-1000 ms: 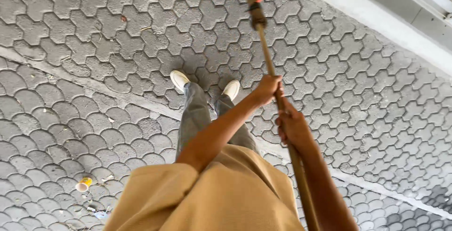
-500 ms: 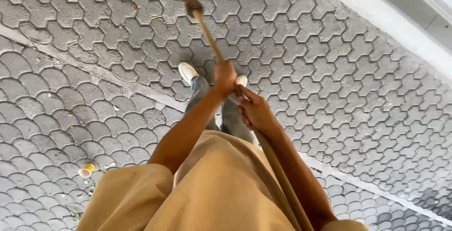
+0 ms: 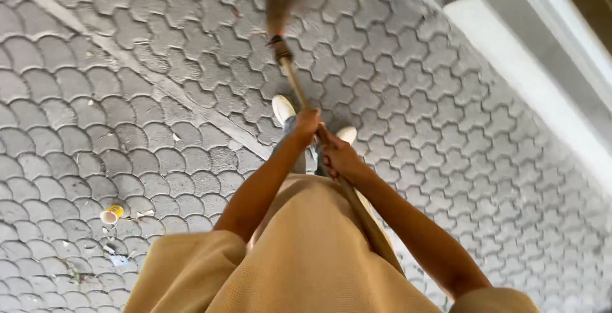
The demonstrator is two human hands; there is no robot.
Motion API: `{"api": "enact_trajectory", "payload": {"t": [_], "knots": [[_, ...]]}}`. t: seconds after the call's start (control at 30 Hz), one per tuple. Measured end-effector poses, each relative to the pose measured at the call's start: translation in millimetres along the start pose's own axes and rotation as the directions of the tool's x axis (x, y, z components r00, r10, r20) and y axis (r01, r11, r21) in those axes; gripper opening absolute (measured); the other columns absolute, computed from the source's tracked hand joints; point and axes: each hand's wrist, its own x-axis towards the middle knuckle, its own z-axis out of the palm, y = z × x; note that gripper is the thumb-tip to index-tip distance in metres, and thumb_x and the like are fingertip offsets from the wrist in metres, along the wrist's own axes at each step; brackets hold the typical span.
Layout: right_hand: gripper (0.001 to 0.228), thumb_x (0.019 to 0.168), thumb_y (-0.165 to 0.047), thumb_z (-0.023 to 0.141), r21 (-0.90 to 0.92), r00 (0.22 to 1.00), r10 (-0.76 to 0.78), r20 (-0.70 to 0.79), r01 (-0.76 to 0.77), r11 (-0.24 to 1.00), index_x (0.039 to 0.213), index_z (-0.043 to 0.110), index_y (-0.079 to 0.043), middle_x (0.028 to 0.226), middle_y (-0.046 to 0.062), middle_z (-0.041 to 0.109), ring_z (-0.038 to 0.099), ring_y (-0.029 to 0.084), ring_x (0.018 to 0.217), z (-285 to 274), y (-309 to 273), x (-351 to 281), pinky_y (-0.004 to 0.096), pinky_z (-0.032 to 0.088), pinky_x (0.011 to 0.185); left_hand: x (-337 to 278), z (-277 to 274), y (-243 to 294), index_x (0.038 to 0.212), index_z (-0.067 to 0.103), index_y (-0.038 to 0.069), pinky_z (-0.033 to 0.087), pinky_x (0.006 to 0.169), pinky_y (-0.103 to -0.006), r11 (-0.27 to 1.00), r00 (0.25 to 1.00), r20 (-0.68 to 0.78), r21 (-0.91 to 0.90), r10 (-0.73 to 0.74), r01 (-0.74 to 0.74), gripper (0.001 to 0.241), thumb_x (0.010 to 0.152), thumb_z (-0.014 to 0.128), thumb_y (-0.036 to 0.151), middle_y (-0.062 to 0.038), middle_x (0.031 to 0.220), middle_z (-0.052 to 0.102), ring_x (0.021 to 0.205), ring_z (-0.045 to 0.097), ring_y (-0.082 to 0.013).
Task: Sweeping trash and debris on a paved outdoor courtyard using a broom.
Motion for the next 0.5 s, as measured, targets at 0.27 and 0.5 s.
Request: {"api": "enact_trajectory", "payload": {"t": [0.27, 0.5], "knots": [[0.038, 0.101, -0.026, 0.064, 0.356, 0.869, -0.080, 0.488, -0.115, 0.927, 0.135, 0.053, -0.013, 0.076, -0.002, 0.040, 0.044, 0.007, 0.038, 71.4, -116.3, -7.6, 0.027, 0.042, 0.026, -46.1, -267.4, -92.9, 0.127, 0.050, 0.003, 0.069, 0.060, -0.0432, -0.164, 0.704, 0.296, -0.954, -0.646, 0.251, 0.076, 0.080, 0.085, 0.051, -0.025, 0.112, 0.055, 0.080, 0.070, -0.0345], [0.020, 0.099, -0.020, 0.058, -0.226, 0.838, -0.016, 0.545, 0.165, 0.960, 0.111, 0.053, -0.005, 0.073, -0.001, 0.042, 0.052, 0.013, 0.044, 90.9, -233.7, -18.5, 0.033, 0.049, 0.033, -33.6, -331.5, -101.2, 0.102, 0.053, 0.011, 0.062, 0.050, -0.0301, -0.353, 0.682, 0.136, -0.916, -0.718, -0.189, 0.050, 0.090, 0.072, 0.056, -0.002, 0.072, 0.051, 0.055, 0.064, -0.0163]]}}
